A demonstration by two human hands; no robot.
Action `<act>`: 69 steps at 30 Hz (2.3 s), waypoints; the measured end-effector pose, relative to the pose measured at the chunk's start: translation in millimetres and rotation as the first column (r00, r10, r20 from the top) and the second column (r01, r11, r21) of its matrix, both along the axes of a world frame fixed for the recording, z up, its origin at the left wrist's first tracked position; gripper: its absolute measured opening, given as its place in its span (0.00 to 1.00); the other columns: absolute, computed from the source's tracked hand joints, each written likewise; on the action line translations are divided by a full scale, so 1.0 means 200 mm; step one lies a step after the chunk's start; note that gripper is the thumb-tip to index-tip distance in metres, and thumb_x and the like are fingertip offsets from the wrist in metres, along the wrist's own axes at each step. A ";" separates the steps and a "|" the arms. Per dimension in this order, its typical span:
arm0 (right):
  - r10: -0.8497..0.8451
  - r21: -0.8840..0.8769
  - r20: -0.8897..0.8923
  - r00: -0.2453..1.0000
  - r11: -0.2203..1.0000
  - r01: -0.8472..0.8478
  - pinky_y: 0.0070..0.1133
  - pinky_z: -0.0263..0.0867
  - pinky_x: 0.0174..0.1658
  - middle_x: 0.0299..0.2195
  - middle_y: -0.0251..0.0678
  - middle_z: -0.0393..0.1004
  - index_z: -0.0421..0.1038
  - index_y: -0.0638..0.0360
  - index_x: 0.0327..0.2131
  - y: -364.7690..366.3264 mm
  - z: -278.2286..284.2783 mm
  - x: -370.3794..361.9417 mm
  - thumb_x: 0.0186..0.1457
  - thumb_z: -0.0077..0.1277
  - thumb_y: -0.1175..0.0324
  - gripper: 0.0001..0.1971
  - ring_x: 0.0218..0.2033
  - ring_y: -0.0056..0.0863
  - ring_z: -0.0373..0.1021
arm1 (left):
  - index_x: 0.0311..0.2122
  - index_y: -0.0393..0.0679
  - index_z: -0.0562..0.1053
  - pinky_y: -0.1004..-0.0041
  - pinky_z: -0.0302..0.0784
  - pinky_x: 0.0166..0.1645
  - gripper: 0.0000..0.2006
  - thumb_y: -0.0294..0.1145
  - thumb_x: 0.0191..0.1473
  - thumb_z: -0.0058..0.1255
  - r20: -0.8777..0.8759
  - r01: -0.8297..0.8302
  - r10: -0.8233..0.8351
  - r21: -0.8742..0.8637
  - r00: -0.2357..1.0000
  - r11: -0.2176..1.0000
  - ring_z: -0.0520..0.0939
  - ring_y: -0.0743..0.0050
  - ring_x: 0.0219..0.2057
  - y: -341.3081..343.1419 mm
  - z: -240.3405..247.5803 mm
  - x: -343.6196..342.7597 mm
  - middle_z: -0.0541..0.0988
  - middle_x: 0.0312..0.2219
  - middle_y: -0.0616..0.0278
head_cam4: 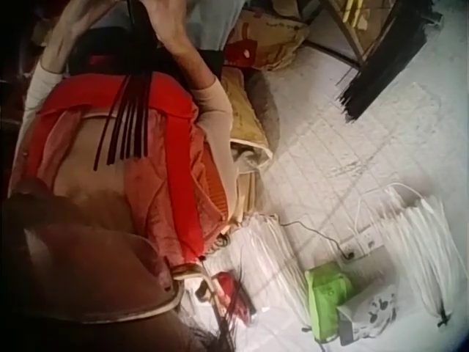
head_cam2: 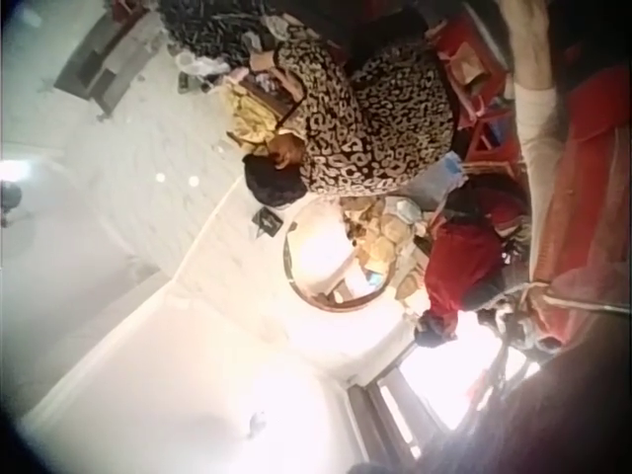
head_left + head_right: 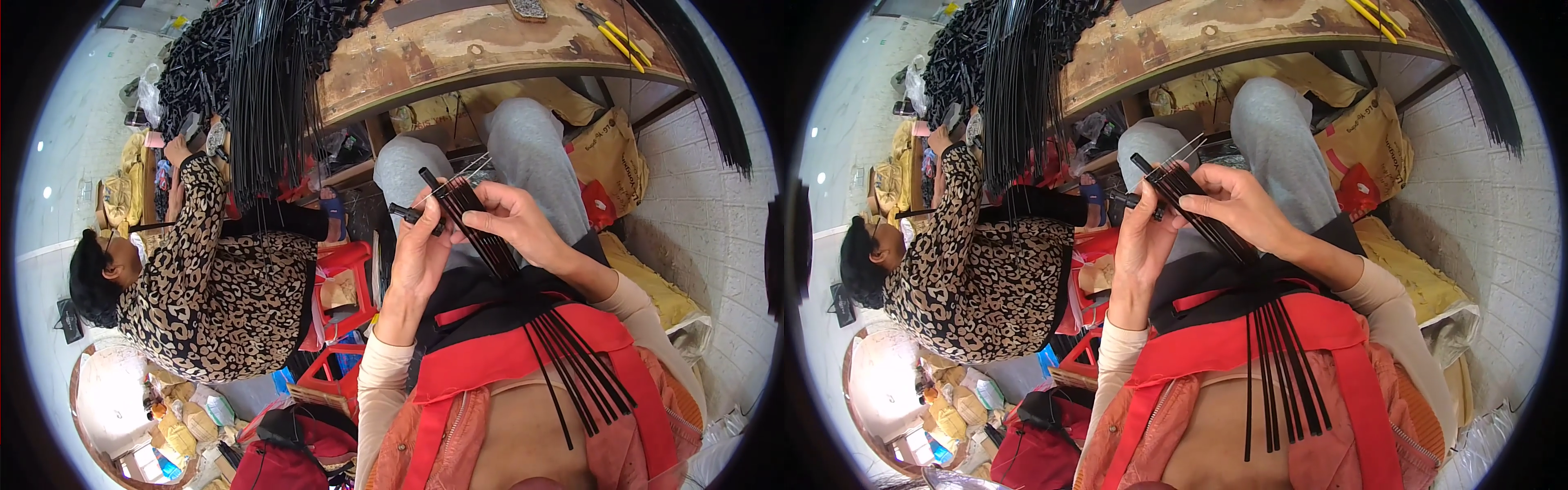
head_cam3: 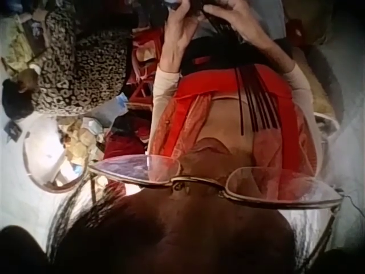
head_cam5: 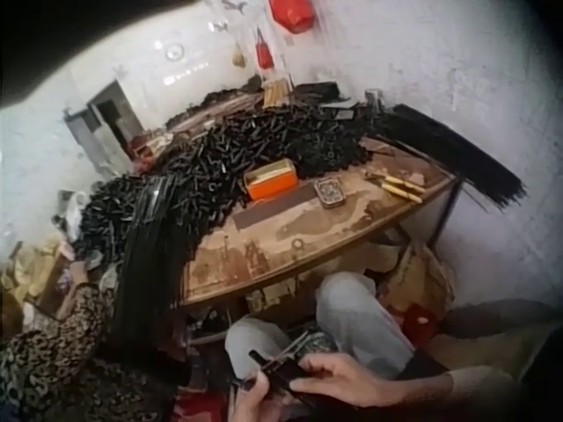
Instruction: Assembling and trimming black plastic strips at a manufacturing workbench.
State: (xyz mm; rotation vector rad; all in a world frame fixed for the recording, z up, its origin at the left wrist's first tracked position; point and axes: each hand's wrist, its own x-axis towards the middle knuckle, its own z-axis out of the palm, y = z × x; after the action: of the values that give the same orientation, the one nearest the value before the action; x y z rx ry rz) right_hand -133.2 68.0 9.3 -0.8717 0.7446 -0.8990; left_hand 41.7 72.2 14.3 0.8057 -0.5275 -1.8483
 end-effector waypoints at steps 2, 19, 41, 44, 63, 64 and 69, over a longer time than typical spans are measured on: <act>0.015 0.001 0.001 1.000 1.000 -0.015 0.14 0.67 0.37 0.32 0.32 0.74 0.68 0.65 0.36 -0.02 0.00 0.00 0.59 0.51 0.69 0.08 0.34 0.18 0.75 | 0.52 0.41 0.69 0.77 0.67 0.48 0.19 0.39 0.59 0.51 0.007 -0.004 0.004 0.013 1.000 1.000 0.74 0.80 0.44 -0.02 0.00 0.00 0.77 0.43 0.65; 0.120 0.068 0.150 0.981 0.989 -0.132 0.18 0.72 0.37 0.34 0.36 0.74 0.69 0.66 0.42 -0.65 -0.17 -0.02 0.60 0.50 0.70 0.10 0.32 0.23 0.75 | 0.57 0.41 0.64 0.67 0.64 0.57 0.20 0.39 0.63 0.44 0.063 -0.046 0.045 0.008 0.997 0.999 0.72 0.69 0.52 -0.57 -0.10 -0.06 0.72 0.53 0.55; 0.143 0.042 0.056 0.988 0.988 -0.146 0.21 0.71 0.42 0.34 0.35 0.74 0.64 0.65 0.50 -0.90 -0.29 -0.09 0.62 0.44 0.70 0.14 0.34 0.22 0.74 | 0.47 0.37 0.71 0.74 0.72 0.48 0.16 0.28 0.54 0.57 0.263 0.044 0.007 -0.185 0.965 0.982 0.78 0.75 0.41 -1.11 -0.23 -0.02 0.79 0.38 0.60; 0.117 0.052 0.080 0.990 0.991 -0.122 0.20 0.71 0.41 0.34 0.35 0.74 0.64 0.65 0.49 -0.87 -0.31 -0.12 0.62 0.44 0.70 0.14 0.34 0.22 0.74 | 0.46 0.37 0.72 0.74 0.71 0.47 0.15 0.28 0.53 0.57 0.366 -0.005 0.092 -0.232 0.926 0.973 0.79 0.76 0.38 -1.08 -0.20 -0.05 0.80 0.35 0.61; 0.097 0.041 0.058 0.994 0.994 -0.099 0.20 0.69 0.40 0.33 0.35 0.75 0.64 0.64 0.49 -0.71 -0.21 -0.10 0.62 0.45 0.70 0.13 0.33 0.22 0.74 | 0.51 0.37 0.68 0.73 0.73 0.46 0.18 0.32 0.57 0.53 0.361 -0.008 0.093 -0.229 0.928 0.973 0.80 0.75 0.39 -0.91 -0.11 -0.06 0.79 0.35 0.60; 0.091 0.052 0.058 0.994 0.994 -0.094 0.20 0.69 0.40 0.33 0.35 0.75 0.64 0.64 0.49 -0.72 -0.20 -0.09 0.62 0.45 0.71 0.14 0.33 0.22 0.74 | 0.50 0.37 0.69 0.74 0.73 0.46 0.18 0.31 0.57 0.54 0.365 -0.008 0.095 -0.233 0.926 0.972 0.79 0.76 0.39 -0.93 -0.09 -0.05 0.79 0.34 0.61; 0.099 0.052 0.042 0.994 0.993 -0.102 0.20 0.69 0.40 0.33 0.35 0.75 0.64 0.64 0.51 -0.84 -0.16 0.03 0.62 0.45 0.70 0.15 0.33 0.22 0.74 | 0.49 0.36 0.69 0.76 0.73 0.46 0.17 0.30 0.56 0.55 0.400 -0.089 0.169 -0.211 0.901 0.973 0.79 0.78 0.37 -1.04 -0.09 0.06 0.80 0.34 0.61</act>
State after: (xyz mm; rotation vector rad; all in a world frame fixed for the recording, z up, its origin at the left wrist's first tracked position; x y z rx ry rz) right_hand -126.6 -100.7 -22.7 -0.8343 0.6824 -0.8009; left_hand 54.1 -135.3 -3.2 1.0854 -0.8836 -1.4776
